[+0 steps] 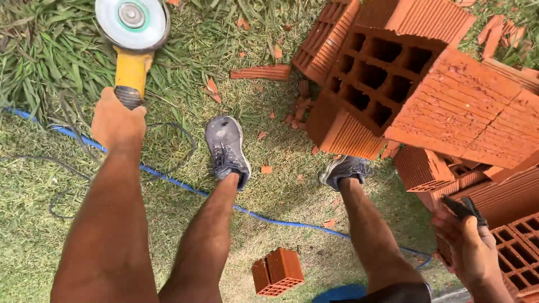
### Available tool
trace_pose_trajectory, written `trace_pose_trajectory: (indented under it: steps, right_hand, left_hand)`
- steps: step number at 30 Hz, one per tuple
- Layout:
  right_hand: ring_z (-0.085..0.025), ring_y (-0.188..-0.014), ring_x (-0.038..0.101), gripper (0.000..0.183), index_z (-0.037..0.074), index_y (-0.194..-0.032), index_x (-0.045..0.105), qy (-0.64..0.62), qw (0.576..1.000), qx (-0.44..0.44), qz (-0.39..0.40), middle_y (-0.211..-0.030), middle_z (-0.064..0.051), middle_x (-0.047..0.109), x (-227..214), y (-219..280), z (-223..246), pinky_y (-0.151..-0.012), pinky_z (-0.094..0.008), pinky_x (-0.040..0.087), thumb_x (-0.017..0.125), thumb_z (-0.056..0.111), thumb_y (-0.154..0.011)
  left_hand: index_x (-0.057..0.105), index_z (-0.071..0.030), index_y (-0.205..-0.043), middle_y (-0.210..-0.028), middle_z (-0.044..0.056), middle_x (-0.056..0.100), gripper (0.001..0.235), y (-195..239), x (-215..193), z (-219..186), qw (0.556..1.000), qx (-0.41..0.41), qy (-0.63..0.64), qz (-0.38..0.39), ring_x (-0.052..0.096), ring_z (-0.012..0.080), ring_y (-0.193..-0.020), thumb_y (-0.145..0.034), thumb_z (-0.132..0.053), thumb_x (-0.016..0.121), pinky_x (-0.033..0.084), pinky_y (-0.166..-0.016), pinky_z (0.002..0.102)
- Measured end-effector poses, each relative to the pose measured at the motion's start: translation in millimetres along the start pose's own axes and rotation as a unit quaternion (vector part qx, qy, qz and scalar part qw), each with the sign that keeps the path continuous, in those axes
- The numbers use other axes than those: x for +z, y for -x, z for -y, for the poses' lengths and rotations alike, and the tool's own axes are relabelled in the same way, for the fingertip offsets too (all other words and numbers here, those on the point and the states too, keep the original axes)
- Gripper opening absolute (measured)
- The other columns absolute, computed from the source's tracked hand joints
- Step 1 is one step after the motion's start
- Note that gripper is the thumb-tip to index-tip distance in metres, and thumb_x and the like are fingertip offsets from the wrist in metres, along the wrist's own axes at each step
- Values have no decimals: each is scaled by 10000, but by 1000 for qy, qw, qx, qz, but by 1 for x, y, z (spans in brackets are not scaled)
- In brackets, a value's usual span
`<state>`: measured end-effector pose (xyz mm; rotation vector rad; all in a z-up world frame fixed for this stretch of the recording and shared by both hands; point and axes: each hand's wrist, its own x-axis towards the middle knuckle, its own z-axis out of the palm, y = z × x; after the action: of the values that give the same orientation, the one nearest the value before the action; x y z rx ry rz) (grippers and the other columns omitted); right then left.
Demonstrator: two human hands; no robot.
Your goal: Cutting bricks with an angle grinder and dipping them in water for construction.
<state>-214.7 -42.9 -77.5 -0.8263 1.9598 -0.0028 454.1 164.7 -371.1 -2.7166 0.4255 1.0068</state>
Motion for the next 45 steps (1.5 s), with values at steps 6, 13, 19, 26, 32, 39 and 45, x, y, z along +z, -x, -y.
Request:
trace_pose_trajectory:
  steps: [6,13,19,26,32,39,45]
  right_hand:
    - [-56,-872,635,673,346,-1318,616,-95,978,10,-183,-1045,100,632,4,-60,129,-784,-214,528,392,794,-868]
    - [-12,-1028,541,866,452,-1317,665,26,984,56,-166,-1113,142,597,62,-111,243,-948,-199,402,321,879,-648]
    - [-103,-760,665,236,336,-839,565,-100,970,175,-135,-845,116,688,70,-110,234,-669,-311,514,673,521,-740]
    - [-227,-1061,639,392,171,-1223,653,-267,952,-129,-71,-1144,-68,636,67,-100,117,-880,-415,550,753,271,-857]
    - [-276,-1212,608,640,251,-1436,536,-402,915,1,26,-1362,-42,597,71,-74,84,-1059,-513,481,762,291,-838]
    - [-280,-1093,677,819,158,-1442,549,-224,962,131,91,-1246,-106,630,70,-84,97,-869,-535,586,574,754,-881]
    - [-301,-1186,640,909,173,-1484,512,-262,951,137,86,-1287,-122,601,82,-99,85,-951,-555,538,533,815,-840]
  left_hand:
    - [638,-96,-1201,-1077,109,700,507,67,-49,-49,987,52,147,-44,646,353,-931,-887,-488,702,454,-769,521]
    - [457,-84,-1471,-1502,99,548,935,224,-183,-305,864,9,452,224,552,216,-1345,-776,-705,377,423,-1108,449]
    - [178,-127,-1596,-1662,142,234,941,251,-144,-381,839,-29,432,331,195,292,-1545,-815,-536,504,147,-1223,596]
    - [107,-72,-1624,-1674,283,60,887,292,-119,-304,750,158,562,312,89,471,-1532,-946,-274,643,128,-1234,575]
    - [191,-244,-1623,-1683,210,167,1020,301,-110,-298,756,-94,563,319,246,439,-1520,-810,-787,481,243,-1220,619]
    - [304,-209,-1600,-1622,173,379,1122,329,-116,-309,725,-163,546,386,472,366,-1421,-688,-838,477,414,-1162,503]
    - [205,-221,-1621,-1665,169,268,1202,318,-91,-290,734,-186,530,382,356,366,-1492,-654,-913,383,328,-1218,507]
